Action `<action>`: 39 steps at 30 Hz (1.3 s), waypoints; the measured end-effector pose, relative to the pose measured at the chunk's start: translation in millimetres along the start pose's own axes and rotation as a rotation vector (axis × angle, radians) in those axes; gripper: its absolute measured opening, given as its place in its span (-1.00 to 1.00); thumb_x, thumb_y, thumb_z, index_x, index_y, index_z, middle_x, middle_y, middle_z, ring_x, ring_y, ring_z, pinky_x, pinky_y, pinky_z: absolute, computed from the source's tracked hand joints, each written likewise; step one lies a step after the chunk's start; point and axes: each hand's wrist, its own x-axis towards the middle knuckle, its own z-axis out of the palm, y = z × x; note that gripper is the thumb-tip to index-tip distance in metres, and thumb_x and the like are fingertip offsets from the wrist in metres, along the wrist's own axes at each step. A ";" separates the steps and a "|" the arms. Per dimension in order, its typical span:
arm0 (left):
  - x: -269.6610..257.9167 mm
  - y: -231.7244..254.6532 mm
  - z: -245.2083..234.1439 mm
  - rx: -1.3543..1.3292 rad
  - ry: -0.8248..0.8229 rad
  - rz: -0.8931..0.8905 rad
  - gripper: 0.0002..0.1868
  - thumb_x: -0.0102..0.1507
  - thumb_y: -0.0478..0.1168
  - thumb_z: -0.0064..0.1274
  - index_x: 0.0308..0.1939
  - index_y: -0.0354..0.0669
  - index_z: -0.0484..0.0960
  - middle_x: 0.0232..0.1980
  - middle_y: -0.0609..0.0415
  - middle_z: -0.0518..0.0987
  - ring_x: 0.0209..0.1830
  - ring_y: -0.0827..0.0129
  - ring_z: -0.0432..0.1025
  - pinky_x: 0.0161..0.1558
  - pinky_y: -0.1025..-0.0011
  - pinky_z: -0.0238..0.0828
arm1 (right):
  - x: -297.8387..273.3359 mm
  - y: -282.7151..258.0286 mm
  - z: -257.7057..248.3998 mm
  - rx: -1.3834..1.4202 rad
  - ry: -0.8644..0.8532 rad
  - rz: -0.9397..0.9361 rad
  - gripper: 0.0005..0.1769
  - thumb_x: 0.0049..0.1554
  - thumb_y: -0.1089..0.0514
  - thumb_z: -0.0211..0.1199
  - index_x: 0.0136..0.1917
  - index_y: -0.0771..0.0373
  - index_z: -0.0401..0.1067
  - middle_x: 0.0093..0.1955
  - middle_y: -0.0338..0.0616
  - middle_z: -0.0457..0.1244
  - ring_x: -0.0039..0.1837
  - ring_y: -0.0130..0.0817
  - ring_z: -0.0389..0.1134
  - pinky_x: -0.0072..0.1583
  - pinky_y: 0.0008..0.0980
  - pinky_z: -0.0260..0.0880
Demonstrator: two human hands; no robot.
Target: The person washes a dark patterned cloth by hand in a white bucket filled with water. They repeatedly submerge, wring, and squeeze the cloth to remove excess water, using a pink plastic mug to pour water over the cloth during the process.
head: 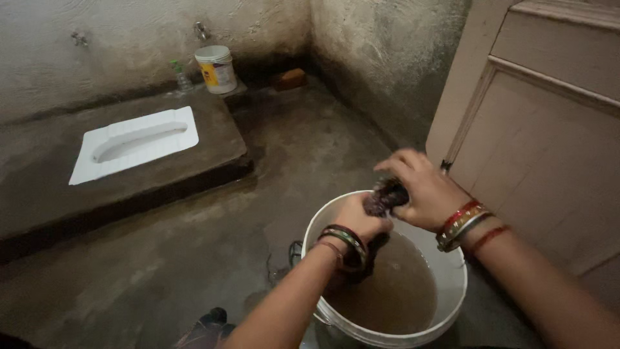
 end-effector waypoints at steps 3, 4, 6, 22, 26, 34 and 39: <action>8.0 -11.8 -13.7 -0.159 -0.005 0.025 -0.55 -0.09 -0.23 0.24 -0.13 -0.26 0.65 -0.26 -0.03 0.70 -0.23 0.21 0.62 -0.10 0.29 0.57 | -8.1 -2.7 -8.2 -0.209 0.127 -0.180 -0.26 -0.15 0.16 0.44 0.32 -0.08 0.34 0.54 -0.10 -0.02 0.55 -0.04 0.04 0.53 0.04 0.01; 9.3 -13.7 -20.1 -0.156 0.000 0.052 -0.59 -0.08 -0.26 0.23 -0.16 -0.32 0.67 -0.28 -0.01 0.69 -0.24 0.24 0.60 -0.11 0.31 0.55 | -8.0 -4.3 -8.6 -0.279 0.159 -0.282 -0.24 -0.12 0.21 0.40 0.35 -0.10 0.32 0.56 -0.09 -0.02 0.57 -0.06 0.02 0.54 0.06 -0.03; 14.3 -14.5 -29.9 -0.350 -0.148 0.140 -0.62 -0.08 -0.35 0.20 -0.16 -0.35 0.66 -0.23 0.00 0.69 -0.19 0.23 0.59 -0.07 0.29 0.56 | -8.2 -6.1 -7.0 -0.417 0.227 -0.483 -0.20 -0.07 0.30 0.32 0.41 -0.15 0.28 0.60 -0.09 -0.02 0.62 -0.09 -0.02 0.57 0.11 -0.10; -0.1 -5.2 -23.5 -0.309 -0.786 -0.025 -0.73 0.03 -0.31 0.26 -0.18 -0.26 0.70 -0.15 0.01 0.68 -0.08 0.31 0.55 0.07 0.39 0.44 | -6.3 1.9 -1.2 -0.488 0.304 -0.681 -0.60 0.07 -0.07 0.32 0.16 0.02 0.54 -0.13 -0.22 0.40 -0.02 -0.24 0.45 0.15 -0.06 0.41; -5.0 9.1 -8.1 -0.207 -0.662 0.103 -0.67 -0.05 -0.27 0.28 -0.22 -0.29 0.69 -0.17 -0.04 0.68 -0.12 0.25 0.56 0.00 0.36 0.48 | -9.4 7.1 -6.5 -0.505 -0.055 -0.423 -0.70 -0.03 -0.07 0.36 -0.07 0.08 0.50 -0.21 -0.24 0.41 -0.16 -0.28 0.48 -0.14 -0.24 0.50; -8.3 9.1 23.2 0.050 -0.174 0.139 -0.51 -0.13 -0.08 0.27 -0.20 -0.31 0.67 -0.24 -0.17 0.73 -0.21 0.12 0.65 -0.11 0.23 0.57 | -10.3 -12.9 -14.1 -0.477 -0.521 0.149 -0.74 0.12 -0.05 0.29 0.05 0.01 0.43 -0.21 -0.17 0.43 -0.12 -0.23 0.50 -0.07 -0.21 0.51; -22.2 21.4 25.6 0.320 -0.104 0.040 -0.35 -0.12 -0.05 0.32 0.04 -0.18 0.62 -0.04 -0.23 0.67 0.02 -0.07 0.57 0.07 0.17 0.48 | -23.3 -6.8 -8.5 -0.354 -0.421 0.142 -0.69 -0.05 0.02 0.38 0.00 -0.01 0.50 -0.17 -0.07 0.42 -0.04 -0.08 0.47 0.02 -0.10 0.48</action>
